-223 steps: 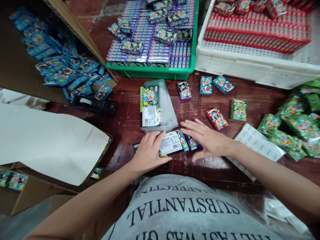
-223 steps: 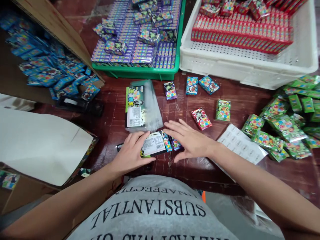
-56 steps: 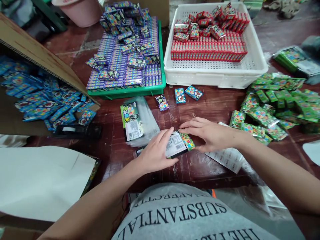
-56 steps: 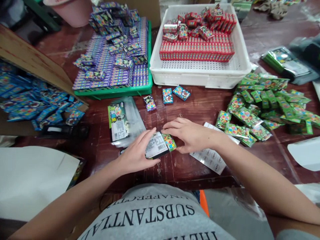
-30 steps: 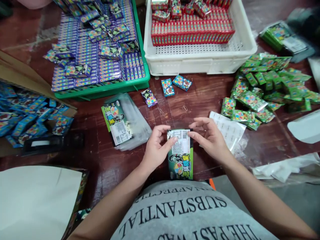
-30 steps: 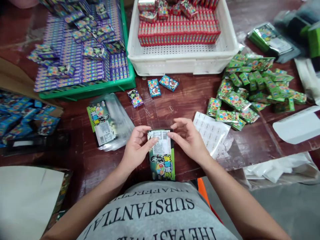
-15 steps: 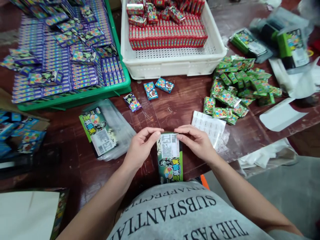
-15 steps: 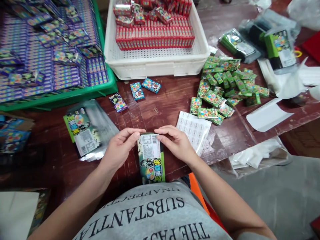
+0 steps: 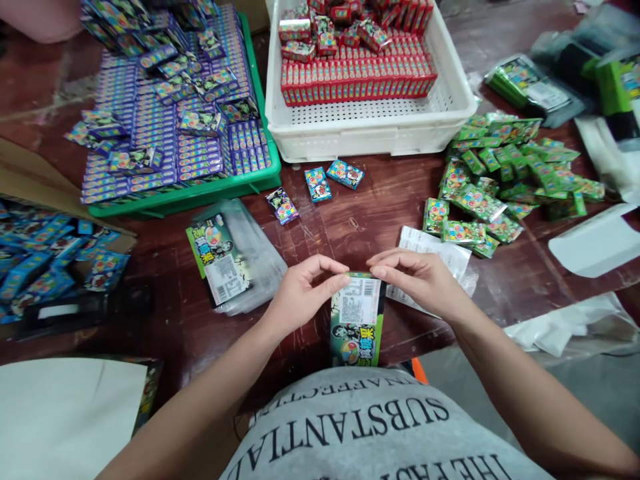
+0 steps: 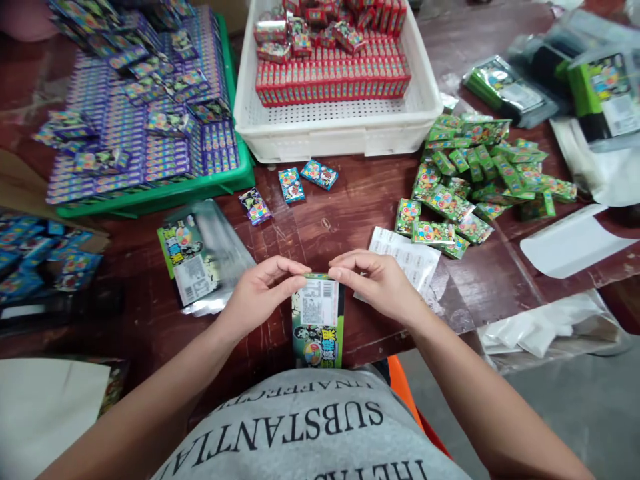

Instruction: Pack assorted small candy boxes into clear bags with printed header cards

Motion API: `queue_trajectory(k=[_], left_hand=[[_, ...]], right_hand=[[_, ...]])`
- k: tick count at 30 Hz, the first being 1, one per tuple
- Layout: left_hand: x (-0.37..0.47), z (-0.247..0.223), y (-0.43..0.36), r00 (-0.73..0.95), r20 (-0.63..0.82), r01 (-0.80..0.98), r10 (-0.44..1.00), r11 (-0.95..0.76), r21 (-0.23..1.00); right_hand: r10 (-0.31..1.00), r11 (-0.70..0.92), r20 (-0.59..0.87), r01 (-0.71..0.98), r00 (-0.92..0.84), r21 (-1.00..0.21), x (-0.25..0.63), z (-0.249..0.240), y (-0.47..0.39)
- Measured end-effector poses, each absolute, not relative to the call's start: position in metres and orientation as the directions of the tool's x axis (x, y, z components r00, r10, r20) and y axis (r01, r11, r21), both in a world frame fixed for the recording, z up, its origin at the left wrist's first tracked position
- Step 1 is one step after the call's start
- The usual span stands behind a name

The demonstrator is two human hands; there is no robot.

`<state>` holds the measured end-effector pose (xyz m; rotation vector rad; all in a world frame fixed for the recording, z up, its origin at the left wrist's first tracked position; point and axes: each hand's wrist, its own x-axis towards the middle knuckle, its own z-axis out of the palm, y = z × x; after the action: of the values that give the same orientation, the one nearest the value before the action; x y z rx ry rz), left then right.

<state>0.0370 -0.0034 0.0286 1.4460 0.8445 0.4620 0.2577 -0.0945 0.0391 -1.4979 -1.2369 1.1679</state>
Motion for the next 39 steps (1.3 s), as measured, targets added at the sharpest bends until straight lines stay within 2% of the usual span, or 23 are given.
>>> queue_trajectory(k=[3, 5, 6, 8, 11, 12, 14, 19, 22, 27, 30, 33, 36, 39], left_hand=[[0.036, 0.021, -0.004, 0.656, -0.17, 0.168, 0.736, 0.078, 0.983], [0.042, 0.017, -0.001, 0.684, -0.144, 0.183, 0.715, 0.024, 0.983], [0.047, 0.016, 0.001, 0.708, -0.137, 0.191, 0.692, -0.002, 0.982], [0.062, 0.014, 0.006, 0.758, -0.126, 0.194, 0.64, -0.037, 0.98], [0.088, 0.015, 0.008, 0.825, -0.117, 0.187, 0.553, -0.072, 0.98], [0.095, 0.015, 0.008, 0.841, -0.114, 0.188, 0.528, -0.088, 0.978], [0.105, 0.017, 0.007, 0.857, -0.106, 0.193, 0.503, -0.124, 0.973], [0.108, 0.018, 0.004, 0.862, -0.104, 0.199, 0.496, -0.143, 0.97], [0.112, 0.013, 0.002, 0.856, -0.149, 0.261, 0.495, -0.166, 0.951], [0.118, 0.004, 0.002, 0.796, -0.228, 0.439, 0.561, -0.274, 0.856], [0.111, 0.004, 0.003, 0.783, -0.199, 0.414, 0.589, -0.256, 0.873], [0.1, 0.008, 0.004, 0.78, -0.168, 0.365, 0.602, -0.221, 0.904], [0.094, 0.012, 0.004, 0.78, -0.181, 0.341, 0.599, -0.164, 0.926], [0.093, 0.016, 0.001, 0.771, -0.186, 0.314, 0.609, -0.109, 0.943]], right_hand=[[0.996, -0.042, -0.063, 0.286, -0.064, -0.957, 0.273, 0.042, -0.097], [0.994, 0.062, 0.013, 0.451, -0.113, -0.89, 0.293, 0.042, -0.091], [0.993, 0.104, 0.055, 0.573, -0.102, -0.813, 0.307, 0.04, -0.086], [0.993, 0.1, 0.106, 0.818, -0.048, -0.567, 0.337, 0.035, -0.074], [0.999, 0.02, -0.021, 0.978, -0.025, -0.208, 0.374, 0.027, -0.057], [0.996, 0.029, -0.08, 0.988, -0.042, -0.149, 0.38, 0.024, -0.053], [0.985, 0.072, -0.148, 0.99, -0.09, -0.121, 0.384, 0.021, -0.047], [0.973, 0.17, -0.118, 0.962, -0.198, -0.212, 0.364, 0.013, -0.039], [0.965, 0.208, -0.098, 0.939, -0.242, -0.275, 0.35, 0.012, -0.034], [0.944, 0.253, -0.051, 0.817, -0.325, -0.518, 0.345, 0.034, -0.039], [0.964, 0.163, -0.027, 0.666, -0.265, -0.728, 0.347, 0.056, -0.049], [0.941, 0.012, -0.135, 0.429, -0.311, -0.903, 0.345, 0.068, -0.055], [0.877, -0.088, -0.213, 0.292, -0.43, -0.952, 0.337, 0.067, -0.054], [0.855, -0.121, -0.239, 0.273, -0.459, -0.954, 0.326, 0.06, -0.05]])
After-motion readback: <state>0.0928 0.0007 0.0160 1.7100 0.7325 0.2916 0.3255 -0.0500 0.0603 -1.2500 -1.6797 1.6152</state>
